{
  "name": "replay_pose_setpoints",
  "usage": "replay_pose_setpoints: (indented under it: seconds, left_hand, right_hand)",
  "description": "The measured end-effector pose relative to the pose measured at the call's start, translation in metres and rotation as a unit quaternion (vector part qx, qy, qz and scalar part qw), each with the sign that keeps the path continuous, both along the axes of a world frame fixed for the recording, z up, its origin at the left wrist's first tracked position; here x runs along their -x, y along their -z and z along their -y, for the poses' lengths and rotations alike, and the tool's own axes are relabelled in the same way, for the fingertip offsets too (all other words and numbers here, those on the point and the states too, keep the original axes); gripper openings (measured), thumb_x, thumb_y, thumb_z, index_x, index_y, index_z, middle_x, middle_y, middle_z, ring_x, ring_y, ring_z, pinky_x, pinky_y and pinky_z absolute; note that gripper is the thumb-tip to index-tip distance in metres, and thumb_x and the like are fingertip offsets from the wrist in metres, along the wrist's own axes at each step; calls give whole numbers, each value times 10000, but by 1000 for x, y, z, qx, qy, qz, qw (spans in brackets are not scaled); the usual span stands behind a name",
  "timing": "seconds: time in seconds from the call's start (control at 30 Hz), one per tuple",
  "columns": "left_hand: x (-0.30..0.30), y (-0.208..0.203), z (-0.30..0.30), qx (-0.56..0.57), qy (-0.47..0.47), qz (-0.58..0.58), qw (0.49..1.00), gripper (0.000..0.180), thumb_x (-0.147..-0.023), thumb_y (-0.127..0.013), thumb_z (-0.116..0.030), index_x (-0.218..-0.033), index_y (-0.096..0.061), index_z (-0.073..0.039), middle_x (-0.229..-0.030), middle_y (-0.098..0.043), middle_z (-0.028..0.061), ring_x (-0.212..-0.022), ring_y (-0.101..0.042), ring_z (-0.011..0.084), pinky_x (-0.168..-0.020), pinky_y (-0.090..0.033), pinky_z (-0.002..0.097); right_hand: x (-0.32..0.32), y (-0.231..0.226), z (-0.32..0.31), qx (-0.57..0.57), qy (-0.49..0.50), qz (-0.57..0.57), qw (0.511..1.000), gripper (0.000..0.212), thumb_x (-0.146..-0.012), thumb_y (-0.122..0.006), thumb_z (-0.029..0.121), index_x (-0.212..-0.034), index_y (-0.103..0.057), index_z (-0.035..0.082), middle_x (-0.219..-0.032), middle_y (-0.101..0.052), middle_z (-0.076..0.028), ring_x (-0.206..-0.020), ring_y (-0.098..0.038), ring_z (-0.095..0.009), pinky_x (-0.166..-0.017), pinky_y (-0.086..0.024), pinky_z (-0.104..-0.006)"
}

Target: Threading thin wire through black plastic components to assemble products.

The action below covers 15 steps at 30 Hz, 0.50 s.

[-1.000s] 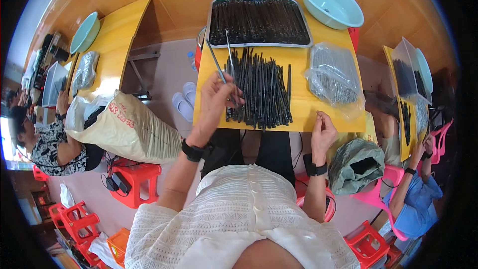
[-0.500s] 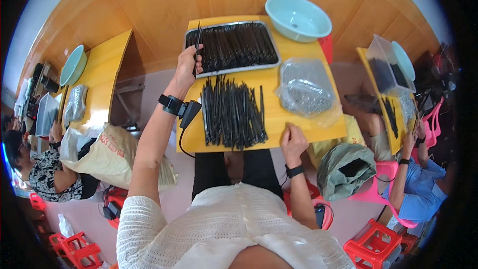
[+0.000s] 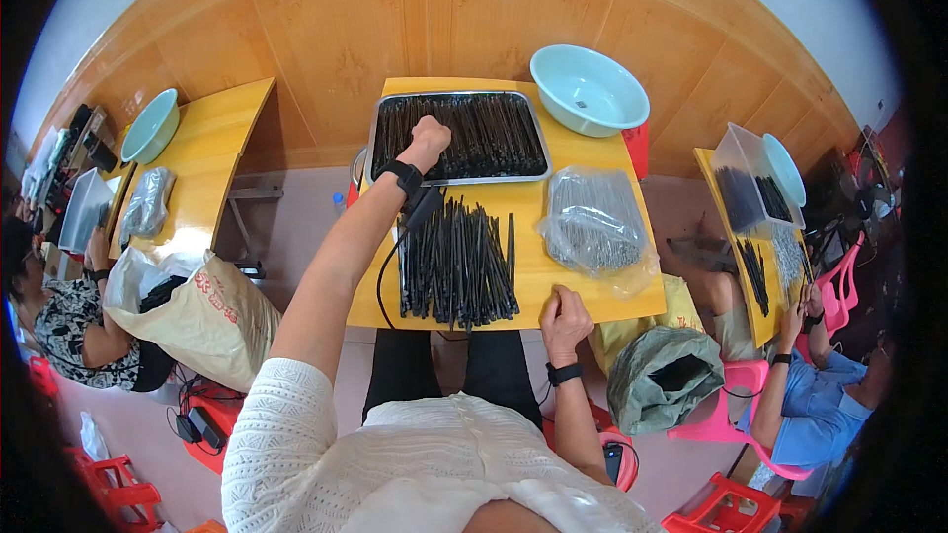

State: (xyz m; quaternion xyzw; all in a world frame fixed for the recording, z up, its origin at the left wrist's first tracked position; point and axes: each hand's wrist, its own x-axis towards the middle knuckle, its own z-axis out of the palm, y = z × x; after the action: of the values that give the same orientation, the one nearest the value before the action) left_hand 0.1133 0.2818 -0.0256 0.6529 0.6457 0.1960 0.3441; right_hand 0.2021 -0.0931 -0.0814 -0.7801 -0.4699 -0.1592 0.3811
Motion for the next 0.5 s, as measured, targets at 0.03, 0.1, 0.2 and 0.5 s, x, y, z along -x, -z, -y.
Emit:
replay_pose_setpoints:
  seconds: [0.03,0.1,0.2,0.5]
  left_hand:
    - [1,-3,2,-1,-1,-1,1000,190,-792,-502,-71,-884,-604,61,-895,-613,211,-778,-628,331,-658,-508,360]
    - [6,-8,8,19,-13,90,996,177,-787,-521,-73,-895,-616,29,-906,-616,194,-782,-629,323,-678,-514,351]
    - [8,-24,24,43,-2,160,986,114,-783,-493,0,-841,-589,-19,-765,-585,110,-653,-580,269,-583,-496,415]
    - [24,-55,67,-123,280,-221,926,476,-597,-752,-185,-1052,-617,-147,-1103,-527,98,-1068,-453,303,-844,-389,469]
  right_hand:
    - [0,0,-1,6,2,-1,1000,99,-726,-545,34,-804,-603,50,-666,-556,-122,-579,-552,-309,-514,-423,-379]
    - [-2,0,-2,-3,-4,6,1000,102,-723,-547,38,-806,-605,51,-659,-552,-117,-566,-548,-306,-511,-424,-381]
    - [-4,2,-2,-12,-3,15,1000,105,-719,-550,43,-807,-606,52,-652,-548,-113,-552,-543,-305,-509,-425,-384]
    - [-3,3,0,-10,1,15,1000,114,-721,-549,45,-818,-608,55,-667,-553,-110,-569,-549,-300,-513,-428,-380]
